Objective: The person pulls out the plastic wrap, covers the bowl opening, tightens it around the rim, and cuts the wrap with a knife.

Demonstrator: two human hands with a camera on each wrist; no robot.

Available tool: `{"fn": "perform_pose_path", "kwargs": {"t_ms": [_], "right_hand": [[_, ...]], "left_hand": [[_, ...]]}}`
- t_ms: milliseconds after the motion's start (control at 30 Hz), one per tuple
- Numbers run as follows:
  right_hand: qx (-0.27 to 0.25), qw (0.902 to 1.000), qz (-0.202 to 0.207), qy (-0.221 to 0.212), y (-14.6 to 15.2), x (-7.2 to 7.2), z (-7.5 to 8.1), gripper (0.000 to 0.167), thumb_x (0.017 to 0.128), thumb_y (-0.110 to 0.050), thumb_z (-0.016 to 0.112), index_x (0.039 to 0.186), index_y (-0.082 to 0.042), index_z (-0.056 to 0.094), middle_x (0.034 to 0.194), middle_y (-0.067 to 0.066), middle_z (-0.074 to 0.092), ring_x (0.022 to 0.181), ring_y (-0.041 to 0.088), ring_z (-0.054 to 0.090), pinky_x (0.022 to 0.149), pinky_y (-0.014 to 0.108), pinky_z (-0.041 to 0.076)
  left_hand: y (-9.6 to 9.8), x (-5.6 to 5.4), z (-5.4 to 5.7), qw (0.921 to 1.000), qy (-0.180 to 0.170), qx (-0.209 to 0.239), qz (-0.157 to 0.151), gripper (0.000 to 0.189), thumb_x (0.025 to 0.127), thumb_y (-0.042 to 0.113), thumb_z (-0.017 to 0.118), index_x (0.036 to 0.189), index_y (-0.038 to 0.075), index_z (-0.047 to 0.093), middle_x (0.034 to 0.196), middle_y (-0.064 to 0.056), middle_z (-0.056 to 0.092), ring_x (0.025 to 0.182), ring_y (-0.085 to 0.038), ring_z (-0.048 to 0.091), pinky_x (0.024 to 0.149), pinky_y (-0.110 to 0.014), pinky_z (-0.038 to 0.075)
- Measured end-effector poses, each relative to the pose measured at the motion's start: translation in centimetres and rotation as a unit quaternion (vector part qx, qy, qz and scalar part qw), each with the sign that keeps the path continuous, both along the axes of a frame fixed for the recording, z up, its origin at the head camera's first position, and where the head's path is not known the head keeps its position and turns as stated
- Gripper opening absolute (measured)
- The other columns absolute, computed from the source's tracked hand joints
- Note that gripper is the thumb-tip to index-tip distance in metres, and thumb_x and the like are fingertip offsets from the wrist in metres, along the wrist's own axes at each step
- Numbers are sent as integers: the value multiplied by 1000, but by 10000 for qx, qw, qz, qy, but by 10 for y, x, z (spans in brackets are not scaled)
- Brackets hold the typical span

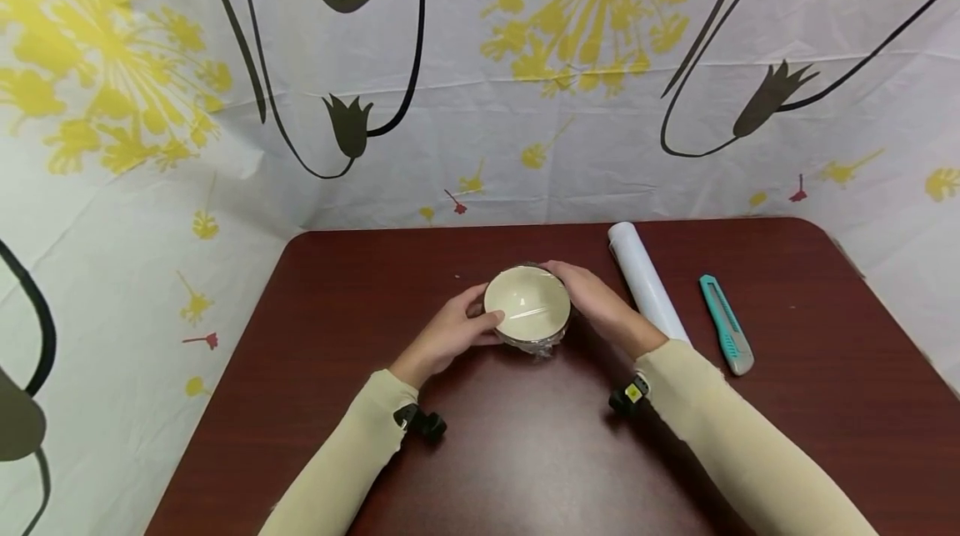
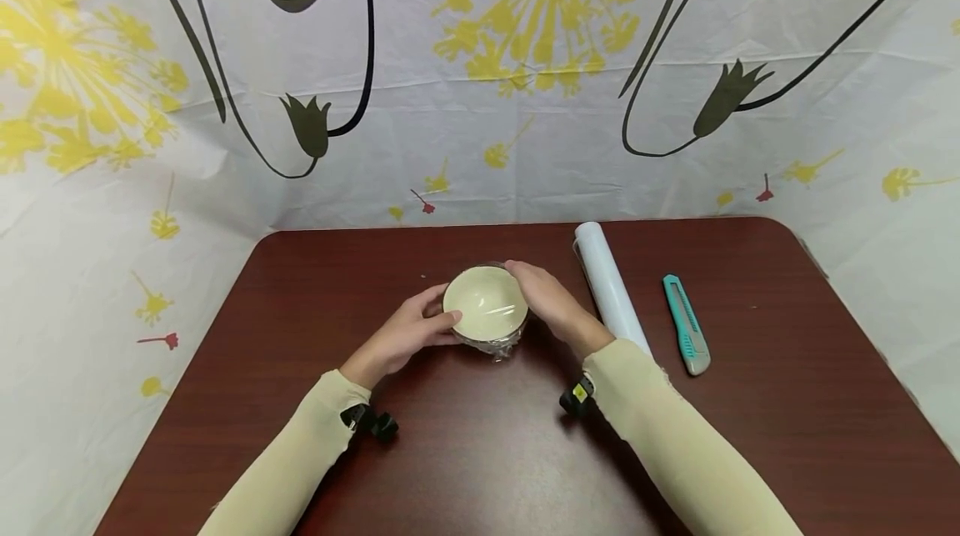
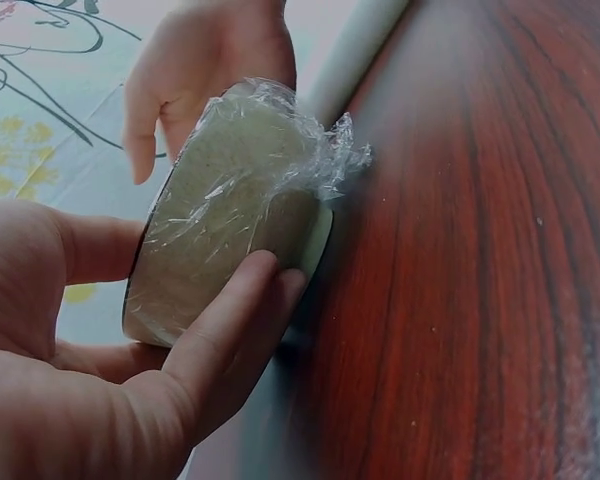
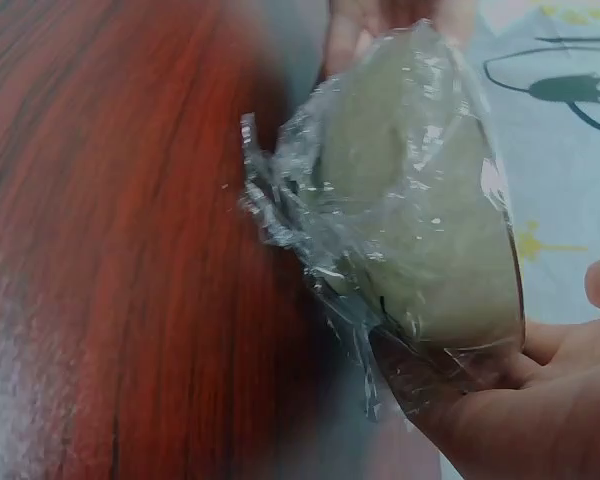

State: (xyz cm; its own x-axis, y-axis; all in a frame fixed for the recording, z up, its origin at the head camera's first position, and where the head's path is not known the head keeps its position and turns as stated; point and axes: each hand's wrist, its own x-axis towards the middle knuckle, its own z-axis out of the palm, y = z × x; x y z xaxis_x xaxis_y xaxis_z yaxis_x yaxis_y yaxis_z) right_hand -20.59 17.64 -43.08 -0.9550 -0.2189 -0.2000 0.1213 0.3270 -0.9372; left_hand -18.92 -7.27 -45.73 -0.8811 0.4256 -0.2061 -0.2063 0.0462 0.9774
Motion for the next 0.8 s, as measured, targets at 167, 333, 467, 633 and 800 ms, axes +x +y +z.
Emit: {"fn": "perform_pose_path", "kwargs": {"t_ms": [167, 333, 467, 633, 800], "right_hand": [[-61, 9994, -208, -278, 5, -7, 3, 59, 118, -33, 35, 155, 7, 56, 164, 24, 50, 153, 35, 42, 126, 48, 35], [618, 9965, -551, 87, 9, -20, 8, 56, 118, -32, 35, 151, 5, 60, 163, 24, 51, 148, 42, 48, 124, 54, 36], [738, 9970, -159, -172, 6, -24, 5, 61, 119, -37, 32, 158, 5, 53, 171, 23, 40, 159, 40, 35, 130, 53, 29], [162, 9970, -90, -757, -3, -20, -3, 66, 118, -41, 35, 161, 7, 48, 165, 26, 48, 148, 33, 50, 115, 43, 49], [-193, 9946, -141, -1009, -6, -18, -9, 69, 116, -46, 38, 154, 9, 54, 153, 25, 60, 130, 24, 61, 102, 33, 53]], "left_hand": [[1, -1, 0, 10000, 5, -17, -10, 67, 110, 1, 63, 169, -5, 32, 156, -34, 52, 120, -37, 71, 94, -44, 64], [1, -3, -2, 10000, -27, -22, -29, 68, 109, 1, 63, 169, -5, 32, 155, -34, 53, 121, -37, 71, 95, -45, 64], [0, -4, -4, 10000, -17, 18, -63, 67, 110, 1, 63, 168, -6, 32, 156, -34, 52, 121, -38, 70, 96, -46, 64], [0, -4, -5, 9999, 3, 100, -94, 67, 110, 2, 63, 169, -6, 31, 156, -34, 52, 121, -37, 70, 96, -46, 64], [0, -4, -4, 9999, 53, 74, -102, 67, 110, 2, 64, 169, -4, 33, 155, -33, 53, 116, -33, 71, 96, -45, 64]]}}
